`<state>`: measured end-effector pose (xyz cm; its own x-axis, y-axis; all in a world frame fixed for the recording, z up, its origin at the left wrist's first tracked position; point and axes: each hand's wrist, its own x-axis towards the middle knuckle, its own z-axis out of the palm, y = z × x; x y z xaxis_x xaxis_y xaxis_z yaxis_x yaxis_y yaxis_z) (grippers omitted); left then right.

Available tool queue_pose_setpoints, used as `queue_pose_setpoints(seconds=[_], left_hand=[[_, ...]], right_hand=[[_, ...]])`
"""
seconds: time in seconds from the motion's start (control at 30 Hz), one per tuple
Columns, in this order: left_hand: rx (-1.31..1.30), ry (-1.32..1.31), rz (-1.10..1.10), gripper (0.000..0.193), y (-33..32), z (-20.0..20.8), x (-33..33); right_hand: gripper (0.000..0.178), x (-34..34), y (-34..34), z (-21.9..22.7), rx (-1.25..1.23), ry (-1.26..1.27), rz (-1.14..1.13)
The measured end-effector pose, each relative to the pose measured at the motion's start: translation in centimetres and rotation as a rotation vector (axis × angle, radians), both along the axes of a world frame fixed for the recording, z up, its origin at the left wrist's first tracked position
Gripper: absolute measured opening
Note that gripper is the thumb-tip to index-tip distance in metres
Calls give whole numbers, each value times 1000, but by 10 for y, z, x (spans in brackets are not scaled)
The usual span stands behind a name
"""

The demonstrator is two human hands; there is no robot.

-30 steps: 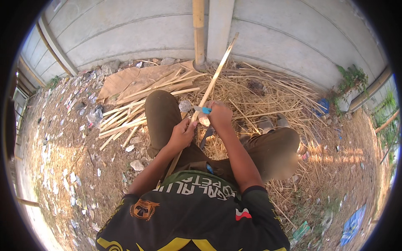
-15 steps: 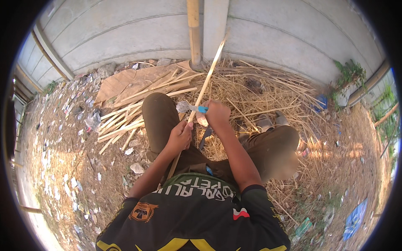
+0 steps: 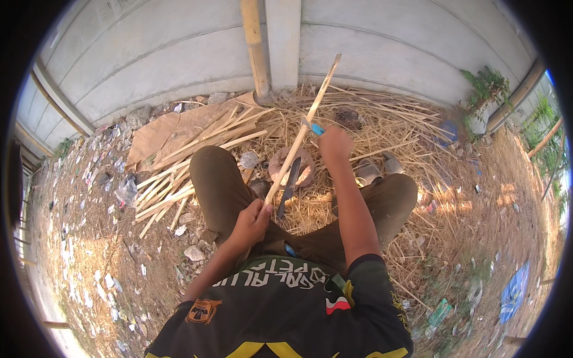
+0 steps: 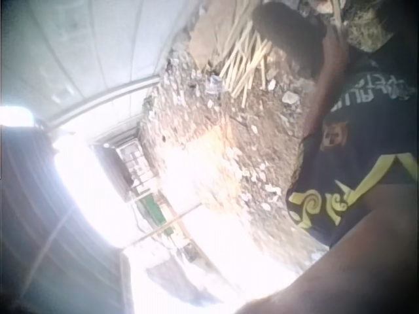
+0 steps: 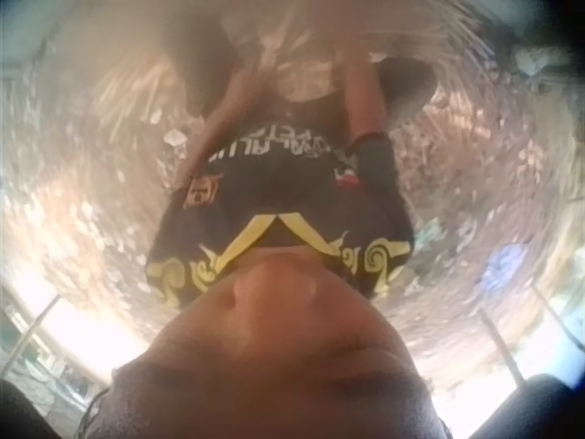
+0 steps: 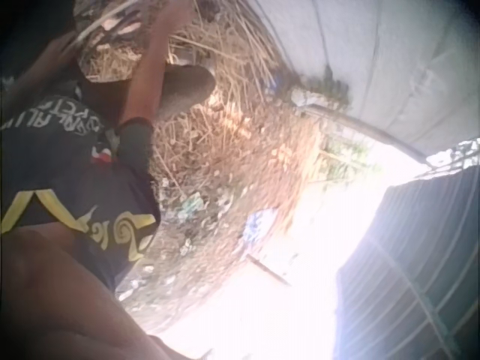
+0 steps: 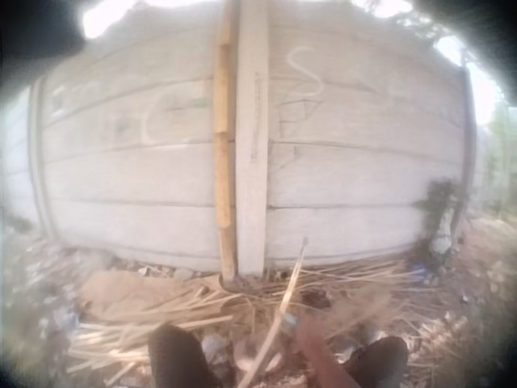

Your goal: The person sits on the ground and uses a machete to split a long bamboo stick into thin strips. They repeatedly strike the bamboo against a coconut shell placed on the ground to drive the blade through the material.

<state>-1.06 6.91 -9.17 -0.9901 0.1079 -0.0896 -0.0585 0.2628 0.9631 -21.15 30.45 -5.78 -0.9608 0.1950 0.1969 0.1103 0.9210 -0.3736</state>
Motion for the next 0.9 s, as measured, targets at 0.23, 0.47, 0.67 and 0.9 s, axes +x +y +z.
queue_pose_setpoints(seconds=[0.23,0.47,0.67,0.9], left_hand=[[39,-3,-82,30,-6,10,18],[-7,-47,-209,29,-28,47,55],[-137,-74,-276,29,-51,58,83],[-182,34,-281,29,-46,47,79]], right_hand=[[20,-24,38,27,71,75,-151],[23,-38,91,71,76,46,-278],[25,-32,142,90,107,96,-363],[28,-3,129,95,192,63,-234]])
